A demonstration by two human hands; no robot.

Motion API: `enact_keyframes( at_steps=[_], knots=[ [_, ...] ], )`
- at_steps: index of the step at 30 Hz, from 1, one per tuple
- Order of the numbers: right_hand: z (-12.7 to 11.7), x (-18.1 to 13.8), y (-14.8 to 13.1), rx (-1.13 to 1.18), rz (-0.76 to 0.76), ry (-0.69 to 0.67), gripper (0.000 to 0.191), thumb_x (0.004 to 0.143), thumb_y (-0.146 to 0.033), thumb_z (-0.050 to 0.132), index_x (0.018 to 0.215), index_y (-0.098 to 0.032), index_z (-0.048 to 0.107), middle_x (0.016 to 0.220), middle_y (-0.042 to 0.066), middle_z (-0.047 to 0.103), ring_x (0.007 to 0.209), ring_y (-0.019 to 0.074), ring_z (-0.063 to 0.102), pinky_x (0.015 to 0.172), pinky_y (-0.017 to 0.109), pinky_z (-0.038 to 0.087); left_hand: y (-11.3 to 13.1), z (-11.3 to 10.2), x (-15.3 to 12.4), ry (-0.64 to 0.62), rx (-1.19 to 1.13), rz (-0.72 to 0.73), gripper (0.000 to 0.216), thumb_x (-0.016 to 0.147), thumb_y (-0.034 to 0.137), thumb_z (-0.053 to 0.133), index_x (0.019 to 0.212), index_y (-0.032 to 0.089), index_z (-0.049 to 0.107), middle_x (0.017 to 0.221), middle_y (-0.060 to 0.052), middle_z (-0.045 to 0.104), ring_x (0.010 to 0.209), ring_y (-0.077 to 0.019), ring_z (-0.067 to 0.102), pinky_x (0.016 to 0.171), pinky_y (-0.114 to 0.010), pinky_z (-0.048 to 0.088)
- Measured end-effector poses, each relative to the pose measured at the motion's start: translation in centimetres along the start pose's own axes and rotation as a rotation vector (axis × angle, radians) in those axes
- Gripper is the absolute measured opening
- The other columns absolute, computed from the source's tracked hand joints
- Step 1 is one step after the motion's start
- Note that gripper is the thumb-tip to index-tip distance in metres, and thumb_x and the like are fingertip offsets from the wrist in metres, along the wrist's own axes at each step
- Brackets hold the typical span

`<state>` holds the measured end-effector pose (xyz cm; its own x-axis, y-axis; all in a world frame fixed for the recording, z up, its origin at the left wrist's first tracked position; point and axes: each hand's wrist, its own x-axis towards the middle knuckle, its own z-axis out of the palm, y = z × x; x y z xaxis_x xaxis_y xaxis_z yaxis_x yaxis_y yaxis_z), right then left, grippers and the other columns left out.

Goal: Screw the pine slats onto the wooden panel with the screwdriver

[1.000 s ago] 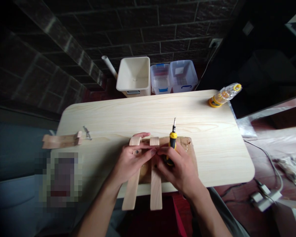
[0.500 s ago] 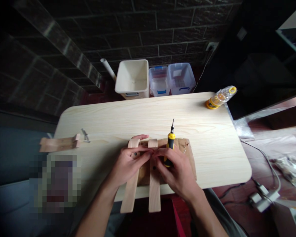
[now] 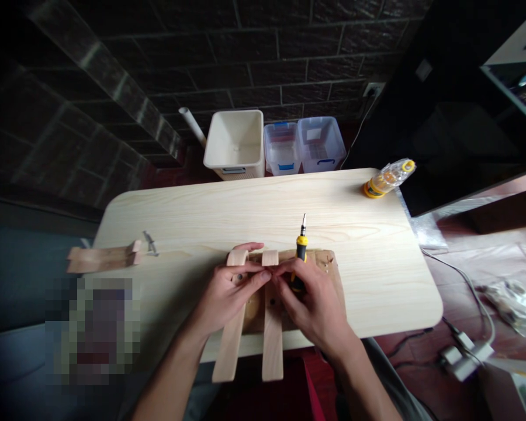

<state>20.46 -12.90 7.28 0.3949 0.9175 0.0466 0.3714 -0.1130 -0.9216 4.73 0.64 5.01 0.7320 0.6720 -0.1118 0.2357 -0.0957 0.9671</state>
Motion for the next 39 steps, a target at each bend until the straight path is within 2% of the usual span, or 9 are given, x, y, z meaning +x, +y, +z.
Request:
enact_keyframes(
  at_steps=[12, 23, 32, 39],
  knots=[
    [0.1, 0.4, -0.9, 0.022, 0.092, 0.002, 0.005, 0.102, -0.023, 0.063, 0.097, -0.025, 0.064, 0.091, 0.0, 0.069, 0.083, 0.0168, 0.063, 0.076, 0.03, 0.049, -0.3, 0.1, 0.0, -0.001, 0.006, -0.004, 0.018, 0.097, 0.044, 0.076, 0.102, 0.031, 0.087, 0.149, -0.007, 0.061, 0.137, -0.028, 0.061, 0.127, -0.046, 0.04],
    [0.3, 0.6, -1.0, 0.115, 0.209, 0.021, 0.008, 0.097, -0.025, 0.066, 0.095, -0.024, 0.058, 0.086, 0.001, 0.066, 0.079, 0.0186, 0.064, 0.065, 0.029, 0.05, -0.3, 0.1, 0.2, -0.01, -0.005, -0.004, 0.019, 0.096, 0.045, 0.076, 0.103, 0.031, 0.088, 0.149, -0.007, 0.061, 0.136, -0.0289, 0.062, 0.122, -0.044, 0.048],
    [0.1, 0.8, -1.3, 0.069, 0.18, 0.028, 0.006, 0.099, -0.025, 0.064, 0.096, -0.024, 0.059, 0.087, -0.001, 0.064, 0.078, 0.0163, 0.06, 0.069, 0.028, 0.048, -0.2, 0.1, 0.2, -0.026, -0.012, 0.001, 0.018, 0.095, 0.045, 0.077, 0.104, 0.032, 0.088, 0.15, -0.006, 0.061, 0.138, -0.0287, 0.06, 0.122, -0.044, 0.048],
    [-0.1, 0.8, -1.3, 0.09, 0.201, 0.009, 0.007, 0.099, -0.027, 0.065, 0.098, -0.024, 0.058, 0.086, -0.001, 0.065, 0.077, 0.0161, 0.061, 0.064, 0.027, 0.048, -0.2, 0.0, 0.3, -0.03, -0.025, -0.006, 0.018, 0.095, 0.045, 0.078, 0.104, 0.033, 0.088, 0.149, -0.006, 0.062, 0.137, -0.0281, 0.062, 0.12, -0.042, 0.05]
  ],
)
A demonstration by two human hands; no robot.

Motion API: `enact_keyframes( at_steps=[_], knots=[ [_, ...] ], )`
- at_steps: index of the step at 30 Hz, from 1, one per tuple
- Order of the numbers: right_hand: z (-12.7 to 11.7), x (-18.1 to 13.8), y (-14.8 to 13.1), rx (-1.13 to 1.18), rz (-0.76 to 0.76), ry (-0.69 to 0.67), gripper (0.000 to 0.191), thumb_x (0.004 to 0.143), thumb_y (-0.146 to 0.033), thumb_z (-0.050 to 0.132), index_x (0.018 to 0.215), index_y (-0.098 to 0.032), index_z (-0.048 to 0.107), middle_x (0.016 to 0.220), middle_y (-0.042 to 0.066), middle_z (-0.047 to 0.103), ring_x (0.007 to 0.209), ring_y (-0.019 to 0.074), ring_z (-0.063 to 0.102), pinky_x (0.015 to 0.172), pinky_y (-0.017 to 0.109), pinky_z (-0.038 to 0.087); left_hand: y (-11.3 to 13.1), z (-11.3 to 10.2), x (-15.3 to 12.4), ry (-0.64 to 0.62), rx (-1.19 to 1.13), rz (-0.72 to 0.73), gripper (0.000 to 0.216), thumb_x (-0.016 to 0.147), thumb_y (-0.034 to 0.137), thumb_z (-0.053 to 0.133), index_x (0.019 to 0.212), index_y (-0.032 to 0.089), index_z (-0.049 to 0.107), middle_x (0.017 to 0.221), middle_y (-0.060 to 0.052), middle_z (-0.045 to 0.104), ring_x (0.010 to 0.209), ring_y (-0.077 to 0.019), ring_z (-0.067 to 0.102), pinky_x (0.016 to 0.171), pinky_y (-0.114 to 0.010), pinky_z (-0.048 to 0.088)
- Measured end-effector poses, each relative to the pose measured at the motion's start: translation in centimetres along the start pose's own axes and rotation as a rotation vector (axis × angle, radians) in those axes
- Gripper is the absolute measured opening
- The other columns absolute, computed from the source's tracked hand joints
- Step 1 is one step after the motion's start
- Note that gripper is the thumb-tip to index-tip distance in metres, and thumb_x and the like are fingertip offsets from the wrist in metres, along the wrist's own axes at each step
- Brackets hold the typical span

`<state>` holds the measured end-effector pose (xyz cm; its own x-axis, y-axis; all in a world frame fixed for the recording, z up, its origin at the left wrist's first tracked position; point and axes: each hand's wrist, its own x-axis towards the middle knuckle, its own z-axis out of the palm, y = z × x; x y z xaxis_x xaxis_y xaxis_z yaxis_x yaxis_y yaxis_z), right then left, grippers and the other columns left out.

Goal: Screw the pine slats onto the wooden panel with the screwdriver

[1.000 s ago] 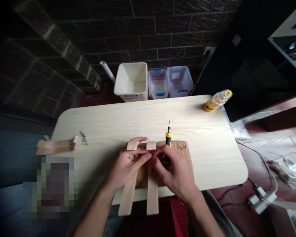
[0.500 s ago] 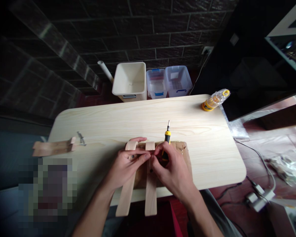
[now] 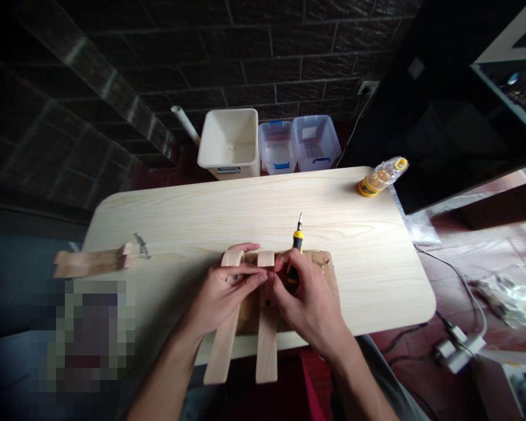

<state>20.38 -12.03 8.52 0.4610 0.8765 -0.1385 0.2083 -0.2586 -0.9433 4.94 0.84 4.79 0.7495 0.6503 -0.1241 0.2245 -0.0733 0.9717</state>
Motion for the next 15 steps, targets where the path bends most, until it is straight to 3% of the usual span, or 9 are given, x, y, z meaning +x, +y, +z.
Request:
enact_keyframes(
  at_steps=[10, 15],
  knots=[
    [0.1, 0.1, -0.1, 0.015, 0.021, 0.003, 0.01, 0.097, -0.027, 0.067, 0.097, -0.024, 0.057, 0.087, 0.0, 0.064, 0.08, 0.0172, 0.062, 0.063, 0.027, 0.047, 0.7, -0.3, -0.1, -0.024, 0.068, 0.015, 0.021, 0.096, 0.042, 0.075, 0.113, 0.033, 0.086, 0.151, -0.007, 0.06, 0.142, -0.0291, 0.058, 0.126, -0.046, 0.044],
    [0.1, 0.1, -0.1, 0.02, 0.023, 0.001, 0.009, 0.098, -0.027, 0.066, 0.098, -0.024, 0.057, 0.089, 0.001, 0.064, 0.08, 0.0174, 0.061, 0.068, 0.029, 0.05, 1.4, -0.8, -0.1, -0.062, 0.103, 0.033, 0.027, 0.087, 0.035, 0.084, 0.115, 0.032, 0.085, 0.154, -0.009, 0.057, 0.145, -0.0325, 0.055, 0.129, -0.049, 0.039]
  ],
)
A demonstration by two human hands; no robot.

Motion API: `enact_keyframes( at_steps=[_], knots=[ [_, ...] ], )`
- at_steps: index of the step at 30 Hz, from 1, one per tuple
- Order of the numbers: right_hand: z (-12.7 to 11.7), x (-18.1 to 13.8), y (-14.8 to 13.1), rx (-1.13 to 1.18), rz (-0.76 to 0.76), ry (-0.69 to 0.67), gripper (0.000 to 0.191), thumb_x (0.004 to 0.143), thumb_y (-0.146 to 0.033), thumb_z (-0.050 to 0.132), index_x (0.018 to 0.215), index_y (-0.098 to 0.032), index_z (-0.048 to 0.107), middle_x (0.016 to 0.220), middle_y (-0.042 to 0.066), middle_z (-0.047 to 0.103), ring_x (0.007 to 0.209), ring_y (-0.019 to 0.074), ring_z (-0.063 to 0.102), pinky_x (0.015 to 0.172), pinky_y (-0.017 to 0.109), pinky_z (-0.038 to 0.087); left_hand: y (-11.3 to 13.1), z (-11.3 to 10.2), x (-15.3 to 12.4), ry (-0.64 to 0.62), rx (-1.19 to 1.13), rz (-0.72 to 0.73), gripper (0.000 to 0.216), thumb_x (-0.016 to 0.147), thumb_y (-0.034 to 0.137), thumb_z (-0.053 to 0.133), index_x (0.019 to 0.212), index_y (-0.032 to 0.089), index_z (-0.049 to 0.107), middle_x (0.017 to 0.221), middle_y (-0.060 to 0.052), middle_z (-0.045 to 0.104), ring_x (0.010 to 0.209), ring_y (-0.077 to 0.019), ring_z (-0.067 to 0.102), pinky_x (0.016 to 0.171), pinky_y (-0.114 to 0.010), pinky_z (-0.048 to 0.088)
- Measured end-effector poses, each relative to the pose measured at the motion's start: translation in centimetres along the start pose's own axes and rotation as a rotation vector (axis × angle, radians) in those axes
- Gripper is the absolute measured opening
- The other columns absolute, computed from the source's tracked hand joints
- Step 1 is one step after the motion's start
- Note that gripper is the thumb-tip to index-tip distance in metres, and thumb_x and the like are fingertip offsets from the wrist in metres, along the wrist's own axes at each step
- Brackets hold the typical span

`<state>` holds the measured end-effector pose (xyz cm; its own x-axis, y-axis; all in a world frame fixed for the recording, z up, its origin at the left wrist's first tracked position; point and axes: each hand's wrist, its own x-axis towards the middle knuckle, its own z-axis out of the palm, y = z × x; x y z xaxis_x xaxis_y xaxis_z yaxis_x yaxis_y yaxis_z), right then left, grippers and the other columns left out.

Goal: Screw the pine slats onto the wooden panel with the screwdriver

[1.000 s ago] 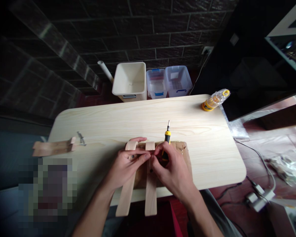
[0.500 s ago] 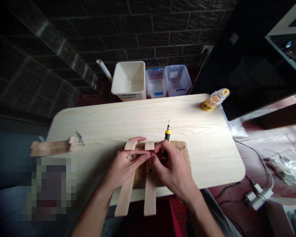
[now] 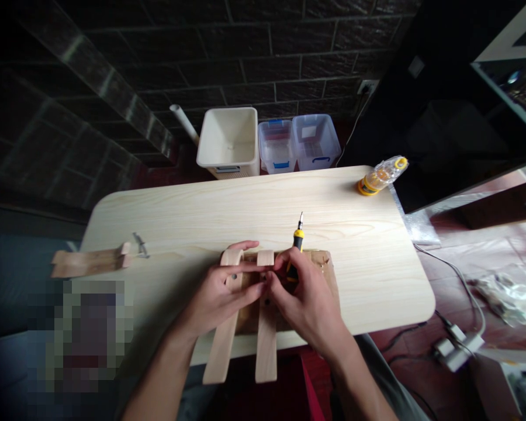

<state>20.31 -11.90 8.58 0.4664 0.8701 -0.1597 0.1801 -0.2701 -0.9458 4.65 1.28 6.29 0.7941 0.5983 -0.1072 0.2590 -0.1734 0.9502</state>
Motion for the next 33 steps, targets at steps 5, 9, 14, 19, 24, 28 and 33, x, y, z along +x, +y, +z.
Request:
enact_keyframes(
  at_steps=[5, 9, 14, 19, 24, 28, 33],
  knots=[
    [0.0, 0.0, 0.0, 0.006, 0.008, -0.008, 0.01, 0.098, -0.029, 0.065, 0.099, -0.024, 0.057, 0.09, 0.001, 0.064, 0.08, 0.0173, 0.062, 0.067, 0.029, 0.049, -0.4, 0.1, 0.1, 0.021, -0.005, -0.046, 0.024, 0.086, 0.03, 0.085, 0.109, 0.033, 0.087, 0.156, -0.007, 0.057, 0.141, -0.0315, 0.059, 0.129, -0.05, 0.04],
    [-0.1, 0.1, 0.0, 0.004, 0.031, -0.008, 0.011, 0.099, -0.03, 0.066, 0.1, -0.024, 0.057, 0.088, 0.0, 0.064, 0.079, 0.0169, 0.061, 0.069, 0.029, 0.049, -0.6, 0.1, 0.2, 0.018, -0.002, -0.06, 0.022, 0.084, 0.031, 0.087, 0.106, 0.032, 0.087, 0.155, -0.007, 0.058, 0.139, -0.0309, 0.061, 0.127, -0.049, 0.042],
    [0.0, 0.0, 0.1, 0.023, 0.047, -0.021, 0.011, 0.1, -0.032, 0.065, 0.101, -0.024, 0.058, 0.09, -0.001, 0.064, 0.082, 0.0169, 0.063, 0.075, 0.03, 0.05, -0.4, 0.3, 0.7, 0.043, 0.024, -0.07, 0.016, 0.084, 0.031, 0.088, 0.099, 0.03, 0.088, 0.147, -0.007, 0.062, 0.13, -0.0287, 0.066, 0.122, -0.044, 0.049],
    [0.0, 0.0, 0.3, 0.009, 0.03, -0.007, 0.01, 0.1, -0.032, 0.065, 0.102, -0.024, 0.059, 0.092, 0.0, 0.064, 0.082, 0.0171, 0.062, 0.075, 0.028, 0.051, -0.5, 0.4, 0.9, 0.037, 0.061, -0.059, 0.007, 0.083, 0.028, 0.088, 0.089, 0.03, 0.088, 0.145, -0.006, 0.064, 0.127, -0.0279, 0.068, 0.118, -0.04, 0.052],
    [0.0, -0.1, 0.4, 0.019, 0.009, -0.002, 0.009, 0.101, -0.032, 0.065, 0.102, -0.025, 0.06, 0.095, 0.001, 0.066, 0.084, 0.0173, 0.064, 0.075, 0.028, 0.054, -0.9, 0.5, 0.8, 0.037, 0.084, -0.051, 0.006, 0.086, 0.029, 0.086, 0.091, 0.031, 0.088, 0.144, -0.005, 0.066, 0.125, -0.0261, 0.069, 0.119, -0.039, 0.051],
    [-0.1, -0.4, 0.5, 0.207, -0.095, 0.169, 0.015, 0.101, -0.03, 0.068, 0.112, -0.027, 0.059, 0.1, 0.001, 0.065, 0.088, 0.0156, 0.065, 0.076, 0.026, 0.055, -1.0, 0.5, 0.7, 0.033, 0.105, -0.037, 0.009, 0.084, 0.037, 0.089, 0.091, 0.031, 0.089, 0.144, -0.005, 0.067, 0.125, -0.0266, 0.069, 0.117, -0.04, 0.052],
    [-1.7, -1.0, 0.9, 0.213, -0.243, 0.395, 0.018, 0.106, -0.029, 0.062, 0.123, -0.026, 0.057, 0.09, 0.001, 0.066, 0.08, 0.016, 0.071, 0.071, 0.029, 0.057, -0.9, 0.5, 0.6, 0.054, 0.128, -0.054, 0.01, 0.084, 0.035, 0.089, 0.094, 0.031, 0.089, 0.142, -0.005, 0.068, 0.126, -0.0269, 0.069, 0.114, -0.039, 0.054]
  ],
)
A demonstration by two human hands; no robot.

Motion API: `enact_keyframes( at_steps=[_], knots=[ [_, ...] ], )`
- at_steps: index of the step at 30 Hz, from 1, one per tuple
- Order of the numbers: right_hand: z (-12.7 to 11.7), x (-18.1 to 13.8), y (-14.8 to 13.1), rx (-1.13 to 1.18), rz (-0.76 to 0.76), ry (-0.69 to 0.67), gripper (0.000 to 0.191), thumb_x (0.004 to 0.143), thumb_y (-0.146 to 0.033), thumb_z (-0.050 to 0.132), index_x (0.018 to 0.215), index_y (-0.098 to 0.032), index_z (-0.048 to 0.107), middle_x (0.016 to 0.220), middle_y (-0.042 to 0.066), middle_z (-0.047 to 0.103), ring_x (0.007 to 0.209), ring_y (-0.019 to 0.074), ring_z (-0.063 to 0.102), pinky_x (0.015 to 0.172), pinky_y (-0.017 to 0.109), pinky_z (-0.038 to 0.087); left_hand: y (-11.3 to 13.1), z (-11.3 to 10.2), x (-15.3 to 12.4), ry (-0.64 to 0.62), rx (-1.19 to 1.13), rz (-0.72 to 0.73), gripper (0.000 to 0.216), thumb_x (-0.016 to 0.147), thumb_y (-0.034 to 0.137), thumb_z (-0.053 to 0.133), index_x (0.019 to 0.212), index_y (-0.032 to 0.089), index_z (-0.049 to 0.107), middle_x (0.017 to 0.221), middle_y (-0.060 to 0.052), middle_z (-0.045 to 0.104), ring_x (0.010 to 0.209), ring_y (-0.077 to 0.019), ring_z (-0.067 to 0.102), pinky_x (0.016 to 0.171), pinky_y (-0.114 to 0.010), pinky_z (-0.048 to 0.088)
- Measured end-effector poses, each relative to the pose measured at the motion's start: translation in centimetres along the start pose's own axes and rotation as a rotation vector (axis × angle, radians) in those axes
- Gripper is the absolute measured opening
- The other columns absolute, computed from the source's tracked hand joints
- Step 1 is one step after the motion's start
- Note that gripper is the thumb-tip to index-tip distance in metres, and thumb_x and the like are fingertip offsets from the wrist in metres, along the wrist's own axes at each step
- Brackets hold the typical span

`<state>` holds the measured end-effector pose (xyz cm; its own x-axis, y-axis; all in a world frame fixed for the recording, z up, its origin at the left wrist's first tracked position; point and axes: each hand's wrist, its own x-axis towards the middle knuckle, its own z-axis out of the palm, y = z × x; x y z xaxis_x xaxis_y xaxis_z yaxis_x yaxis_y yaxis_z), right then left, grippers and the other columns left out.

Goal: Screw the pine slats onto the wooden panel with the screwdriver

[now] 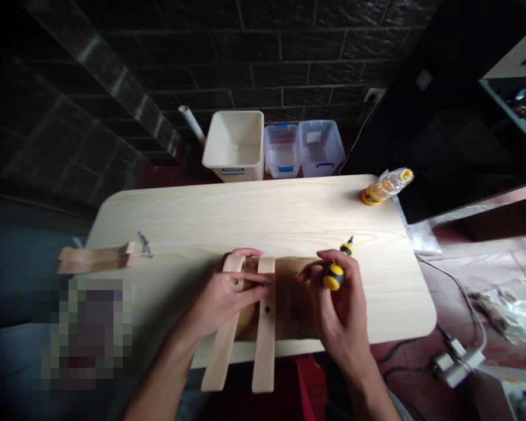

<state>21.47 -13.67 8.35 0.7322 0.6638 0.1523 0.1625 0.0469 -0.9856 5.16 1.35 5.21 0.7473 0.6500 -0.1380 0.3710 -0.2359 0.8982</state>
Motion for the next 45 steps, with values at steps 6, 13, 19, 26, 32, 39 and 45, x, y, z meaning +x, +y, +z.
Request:
enact_keyframes(
  at_steps=[6, 13, 19, 26, 32, 39, 45],
  knots=[
    [-0.8, 0.0, 0.7, -0.179, -0.248, 0.285, 0.047, 0.109, -0.057, 0.049, 0.12, -0.016, 0.068, 0.068, -0.001, 0.061, 0.041, 0.0106, 0.052, 0.037, 0.024, 0.037, 0.1, -0.2, 0.0, 0.024, -0.084, 0.001, 0.023, 0.078, 0.035, 0.094, 0.099, 0.029, 0.087, 0.122, -0.007, 0.079, 0.118, -0.0296, 0.074, 0.107, -0.041, 0.059],
    [0.5, 2.0, -3.0, -0.248, -0.476, 0.11, 0.024, 0.103, -0.039, 0.064, 0.088, -0.021, 0.063, 0.07, 0.0, 0.064, 0.054, 0.0152, 0.062, 0.051, 0.031, 0.052, 0.6, -0.5, 0.0, 0.02, -0.077, 0.006, 0.013, 0.078, 0.036, 0.093, 0.089, 0.032, 0.088, 0.128, -0.006, 0.076, 0.126, -0.0318, 0.067, 0.111, -0.047, 0.055],
    [0.2, 4.2, -8.3, -0.578, -0.345, -0.414, 0.013, 0.096, -0.029, 0.076, 0.096, -0.025, 0.064, 0.074, -0.005, 0.072, 0.055, 0.0092, 0.067, 0.052, 0.018, 0.051, 0.7, -0.4, -0.2, 0.014, -0.062, 0.0, 0.009, 0.081, 0.038, 0.09, 0.09, 0.036, 0.089, 0.131, -0.005, 0.072, 0.129, -0.0315, 0.063, 0.113, -0.046, 0.053],
    [-0.3, 3.4, -6.4, -0.564, -0.282, -0.472, 0.011, 0.096, -0.029, 0.076, 0.1, -0.026, 0.067, 0.084, -0.002, 0.076, 0.065, 0.0118, 0.072, 0.057, 0.016, 0.056, 0.3, -0.3, -0.4, 0.043, -0.075, 0.019, 0.012, 0.079, 0.037, 0.092, 0.09, 0.039, 0.089, 0.131, -0.003, 0.072, 0.128, -0.0308, 0.063, 0.117, -0.049, 0.047],
    [0.0, 3.4, -6.2, -0.536, -0.254, -0.517, 0.009, 0.096, -0.028, 0.076, 0.101, -0.025, 0.068, 0.087, -0.001, 0.076, 0.069, 0.0124, 0.072, 0.06, 0.016, 0.058, -0.1, -0.2, -0.4, 0.042, -0.052, 0.042, 0.013, 0.079, 0.039, 0.093, 0.091, 0.04, 0.088, 0.13, -0.002, 0.073, 0.126, -0.0302, 0.063, 0.117, -0.048, 0.046],
    [-0.3, 2.2, -5.8, -0.575, -0.26, -0.519, 0.011, 0.097, -0.029, 0.076, 0.104, -0.027, 0.067, 0.09, -0.002, 0.076, 0.073, 0.0112, 0.073, 0.064, 0.016, 0.057, -0.1, -0.2, -0.4, 0.04, -0.056, 0.068, 0.013, 0.08, 0.04, 0.092, 0.092, 0.04, 0.088, 0.13, -0.002, 0.073, 0.125, -0.0285, 0.064, 0.118, -0.046, 0.044],
    [-0.5, 2.2, -5.6, -0.594, -0.311, -0.48, 0.012, 0.098, -0.031, 0.076, 0.106, -0.026, 0.067, 0.092, 0.001, 0.077, 0.076, 0.014, 0.075, 0.066, 0.019, 0.059, -0.1, -0.1, -0.6, 0.046, -0.059, 0.055, 0.014, 0.081, 0.041, 0.091, 0.095, 0.039, 0.088, 0.13, -0.002, 0.074, 0.127, -0.0287, 0.064, 0.121, -0.045, 0.042]
  ],
)
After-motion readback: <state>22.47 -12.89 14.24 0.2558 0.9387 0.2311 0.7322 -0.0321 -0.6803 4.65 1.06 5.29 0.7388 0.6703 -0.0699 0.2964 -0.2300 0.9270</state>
